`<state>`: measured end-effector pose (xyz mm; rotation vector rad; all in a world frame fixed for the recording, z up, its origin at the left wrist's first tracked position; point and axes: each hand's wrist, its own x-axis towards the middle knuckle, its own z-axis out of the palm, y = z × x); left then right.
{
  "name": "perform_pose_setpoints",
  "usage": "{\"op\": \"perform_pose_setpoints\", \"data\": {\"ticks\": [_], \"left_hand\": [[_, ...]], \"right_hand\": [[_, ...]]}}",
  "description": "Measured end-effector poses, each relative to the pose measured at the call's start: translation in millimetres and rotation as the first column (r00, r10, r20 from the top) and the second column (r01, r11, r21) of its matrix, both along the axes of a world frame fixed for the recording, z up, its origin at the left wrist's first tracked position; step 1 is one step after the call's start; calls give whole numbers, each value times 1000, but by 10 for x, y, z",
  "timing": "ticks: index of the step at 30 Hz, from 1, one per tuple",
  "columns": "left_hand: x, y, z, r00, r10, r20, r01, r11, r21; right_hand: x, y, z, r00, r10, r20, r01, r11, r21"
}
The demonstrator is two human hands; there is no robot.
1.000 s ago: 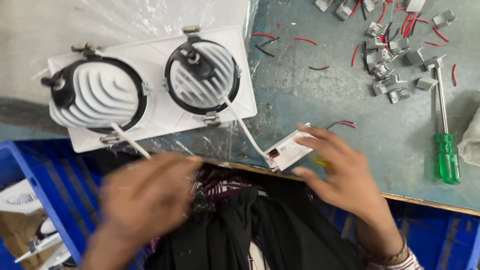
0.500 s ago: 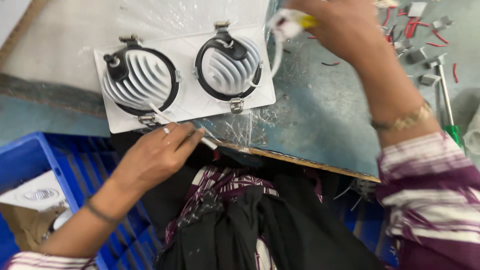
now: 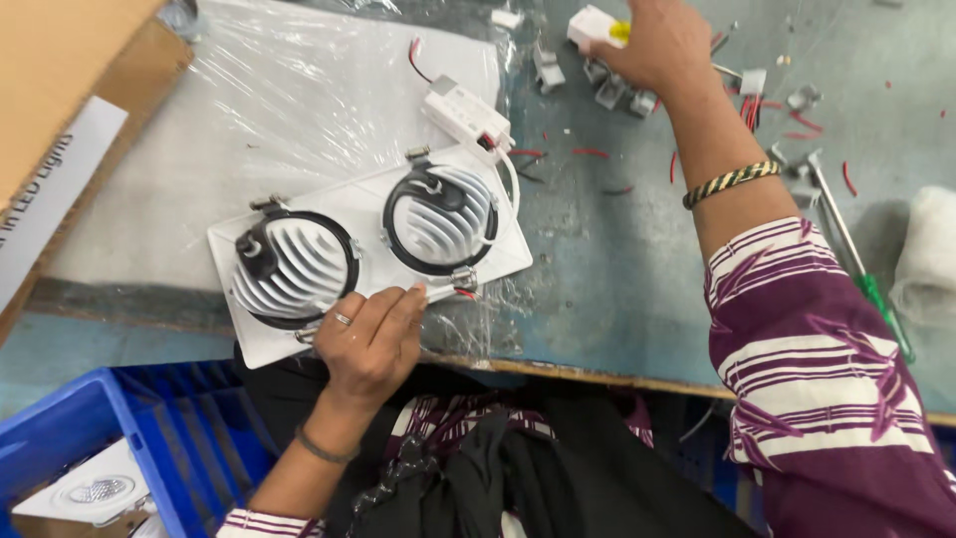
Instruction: The person assembles electrical components by connecting wires to a white rectangular box using a yellow screwdriver. They secure the wires, attach a gray plastic cover, and place the completed unit into a blue crate. The process is repeated for multiple units.
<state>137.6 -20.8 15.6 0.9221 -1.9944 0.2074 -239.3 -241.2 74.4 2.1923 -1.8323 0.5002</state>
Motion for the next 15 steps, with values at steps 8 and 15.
{"op": "perform_pose_setpoints", "data": {"ticks": [8, 15], "left_hand": [[-292, -46, 80, 986, -103, -134, 111, 993, 49], [-848, 34, 133, 922, -189, -338, 208, 978, 20]], "right_hand": [[-153, -148, 192, 972, -217, 90, 188, 948, 258], [-543, 956, 449, 755, -170, 633, -42, 951, 305]]}}
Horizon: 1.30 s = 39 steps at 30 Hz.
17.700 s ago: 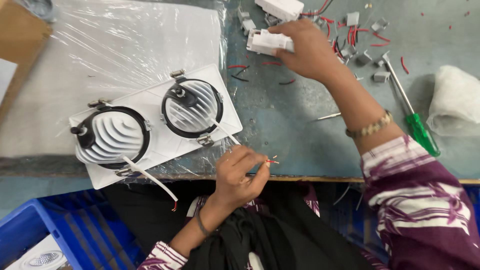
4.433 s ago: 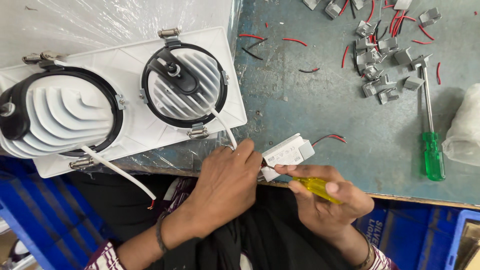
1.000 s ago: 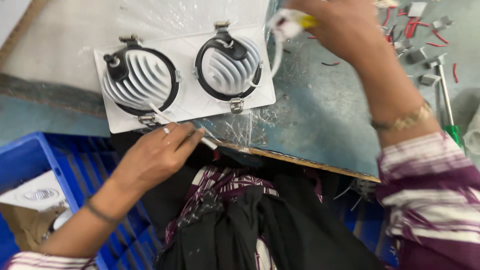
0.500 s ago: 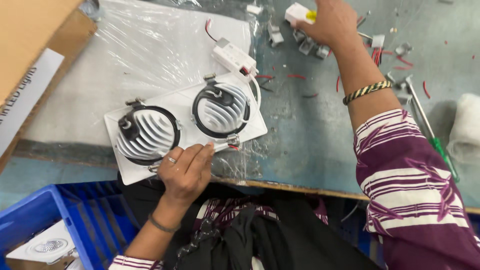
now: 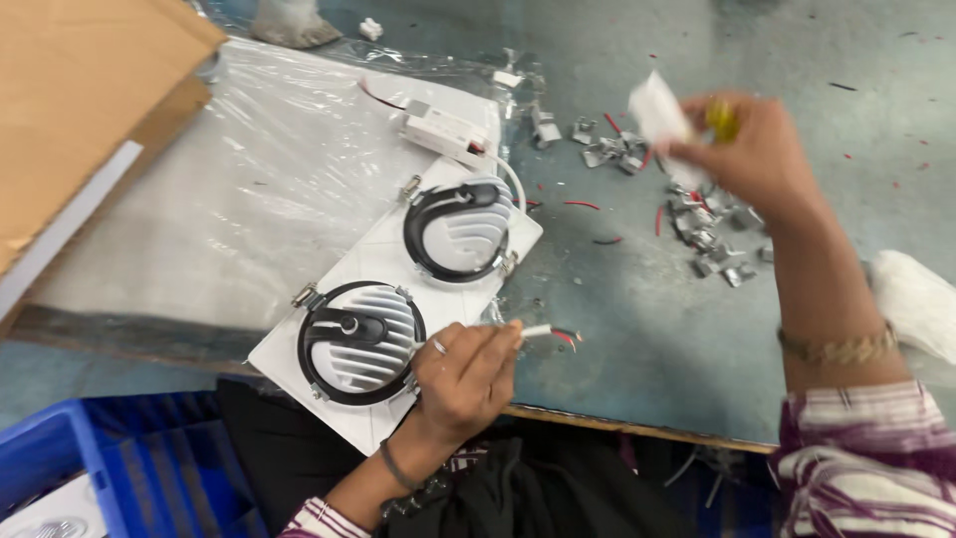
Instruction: The person assembles electrical components by connecting wires to a white rectangular box using a yellow screwdriver. They secure the wires, attach a gray plastic cover, and place the completed unit into a blue crate. The process is repeated for multiple units.
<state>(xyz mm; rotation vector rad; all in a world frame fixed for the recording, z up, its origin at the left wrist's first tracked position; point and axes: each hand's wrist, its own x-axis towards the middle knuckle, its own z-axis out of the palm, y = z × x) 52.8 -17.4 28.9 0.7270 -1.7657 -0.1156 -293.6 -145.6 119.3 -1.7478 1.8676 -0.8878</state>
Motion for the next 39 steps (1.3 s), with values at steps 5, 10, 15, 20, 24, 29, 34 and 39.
{"op": "perform_pose_setpoints", "data": {"ticks": [5, 10, 15, 20, 24, 29, 34, 39], "left_hand": [[-120, -41, 7, 1000, 27, 0, -27, 999, 41], [-67, 98, 132, 972, -27, 233, -11, 987, 159], [52, 222, 306, 945, -123, 302, 52, 971, 232], [70, 216, 347, 912, -265, 312, 163, 934, 317], [62, 207, 279, 896, -325, 302, 220, 917, 334], [49, 245, 182, 884, -289, 368, 195, 943, 271], [41, 306, 92, 893, -264, 364, 225, 963, 147], [53, 305, 8, 887, -269, 376, 232, 963, 140]], "right_hand": [[367, 1255, -67, 886, 275, -372, -234, 960, 152], [848, 1788, -348, 844, 382, -376, -263, 906, 331], [894, 1787, -422, 912, 406, 62, -405, 914, -28], [892, 1743, -526, 761, 308, 571, -453, 882, 128], [958, 1737, -694, 665, 339, 665, -556, 820, 137], [1064, 1802, -839, 716, 202, 668, -476, 841, 256], [1133, 1927, -872, 813, 113, 571, -401, 820, 408], [1191, 1955, -847, 776, 127, 618, -422, 833, 358]]}}
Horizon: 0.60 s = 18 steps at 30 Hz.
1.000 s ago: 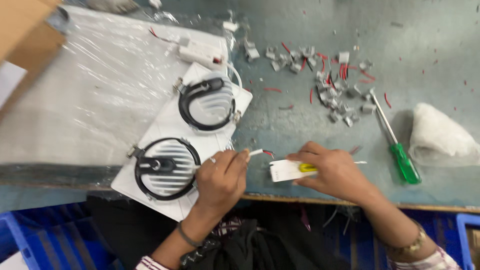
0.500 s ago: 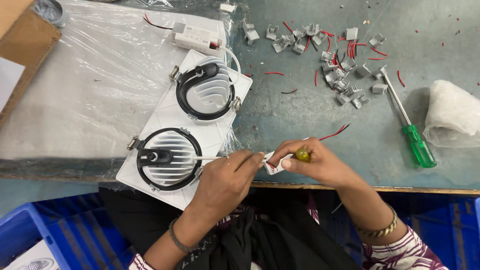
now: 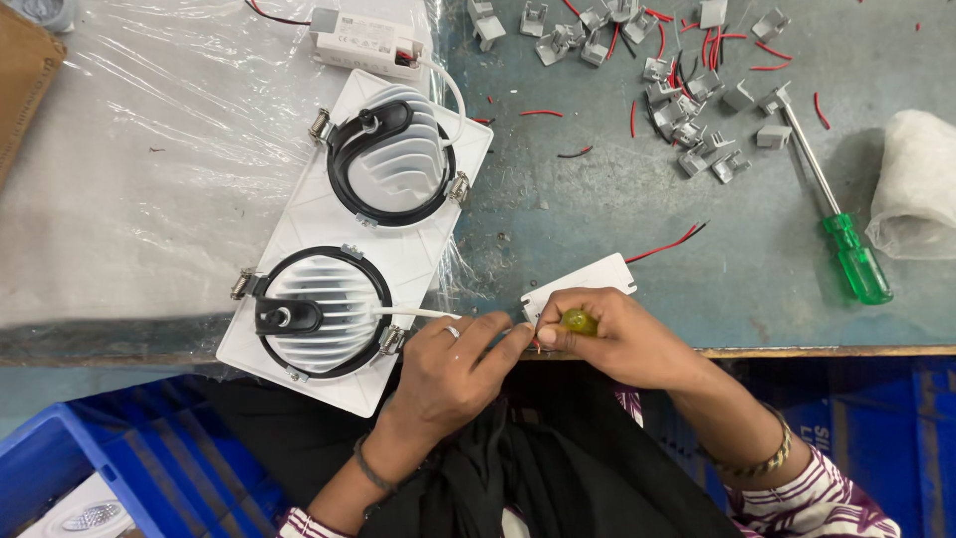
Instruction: The person assembles electrical components by connecting wires to a white rectangular box using a yellow screwdriver. They secure the wires, attach a gray plastic cover, and place the completed unit into a blue crate. The process is repeated for multiple units.
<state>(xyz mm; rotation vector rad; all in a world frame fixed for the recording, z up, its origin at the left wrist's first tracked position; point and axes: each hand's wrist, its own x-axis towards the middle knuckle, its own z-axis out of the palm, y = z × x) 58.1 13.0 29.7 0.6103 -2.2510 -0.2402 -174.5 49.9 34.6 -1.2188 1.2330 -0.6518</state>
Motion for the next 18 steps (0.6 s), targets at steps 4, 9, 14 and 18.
{"op": "perform_pose_setpoints", "data": {"ticks": [4, 9, 14, 18], "left_hand": [[-55, 39, -17, 998, 5, -58, 1, 996, 90], [-115, 132, -21, 984, 87, -156, -46, 967, 249], [-95, 189, -84, 967, 138, -215, -43, 917, 396], [-89, 196, -139, 961, 135, -243, -16, 900, 436]], "right_hand": [[30, -32, 66, 989, 52, -142, -67, 992, -107], [65, -5, 125, 942, 50, -331, -127, 968, -215], [-94, 20, 197, 910, -75, -408, -66, 945, -319], [-156, 94, 255, 923, -217, -318, 53, 890, -452]]}}
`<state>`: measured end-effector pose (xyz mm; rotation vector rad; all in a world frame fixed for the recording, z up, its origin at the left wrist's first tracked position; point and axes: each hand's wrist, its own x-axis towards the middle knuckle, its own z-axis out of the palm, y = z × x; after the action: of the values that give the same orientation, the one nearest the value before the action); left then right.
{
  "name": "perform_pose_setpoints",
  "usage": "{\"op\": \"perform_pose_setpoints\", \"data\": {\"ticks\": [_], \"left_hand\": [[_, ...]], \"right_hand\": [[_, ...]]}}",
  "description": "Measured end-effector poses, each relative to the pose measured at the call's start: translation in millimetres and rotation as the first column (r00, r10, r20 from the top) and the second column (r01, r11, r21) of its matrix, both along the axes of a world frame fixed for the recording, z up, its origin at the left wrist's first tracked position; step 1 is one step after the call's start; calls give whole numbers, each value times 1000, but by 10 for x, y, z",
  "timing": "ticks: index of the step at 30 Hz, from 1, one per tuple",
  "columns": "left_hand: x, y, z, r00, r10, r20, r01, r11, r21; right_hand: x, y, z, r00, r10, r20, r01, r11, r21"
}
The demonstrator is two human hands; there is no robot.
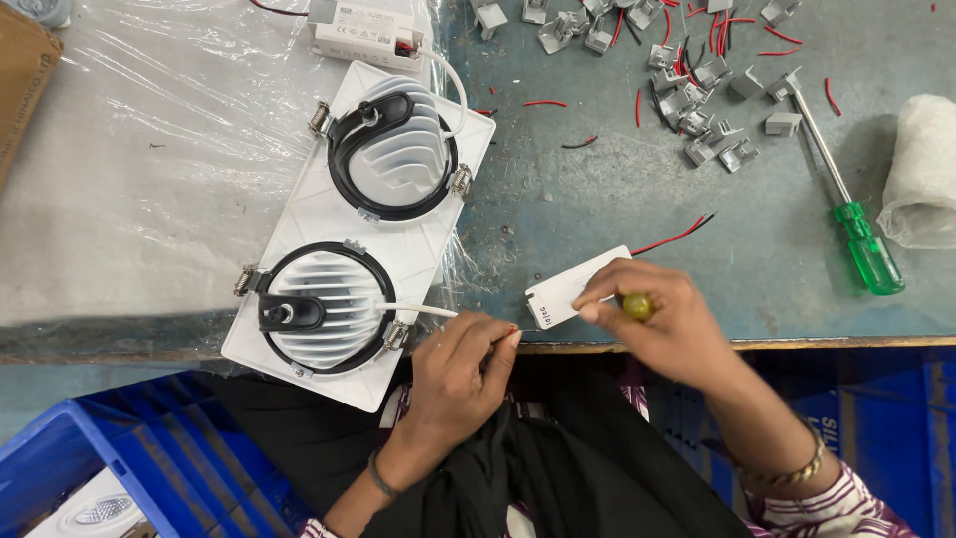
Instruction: The person assembles electrical components by connecting wires to a white rectangular box using a yellow screwdriver. They secure the wires, attach a gray plastic cover, and place the completed unit into a blue crate. The process is repeated for multiple units.
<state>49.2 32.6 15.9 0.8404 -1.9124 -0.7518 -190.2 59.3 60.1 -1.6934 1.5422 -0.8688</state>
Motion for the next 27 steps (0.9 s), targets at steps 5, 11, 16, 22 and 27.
{"op": "perform_pose_setpoints", "data": {"ticks": [5, 11, 16, 22, 27], "left_hand": [[4, -2, -22, 1000, -8, -16, 8, 1000, -17], [23, 26, -6, 1000, 26, 16, -26, 1000, -10], [17, 16, 8, 998, 61, 28, -62, 997, 50], [17, -5, 9, 999, 39, -18, -38, 997, 64], [9, -6, -24, 998, 23, -60, -19, 997, 70]], "right_hand": [[253, 87, -63, 994, 107, -34, -111, 976, -185], [419, 62, -155, 960, 67, -272, -178, 896, -407], [401, 15, -208, 936, 41, -350, -230, 823, -519], [357, -39, -232, 938, 63, -342, -249, 807, -536], [297, -69, -194, 940, 123, -319, -272, 835, -478]]}}
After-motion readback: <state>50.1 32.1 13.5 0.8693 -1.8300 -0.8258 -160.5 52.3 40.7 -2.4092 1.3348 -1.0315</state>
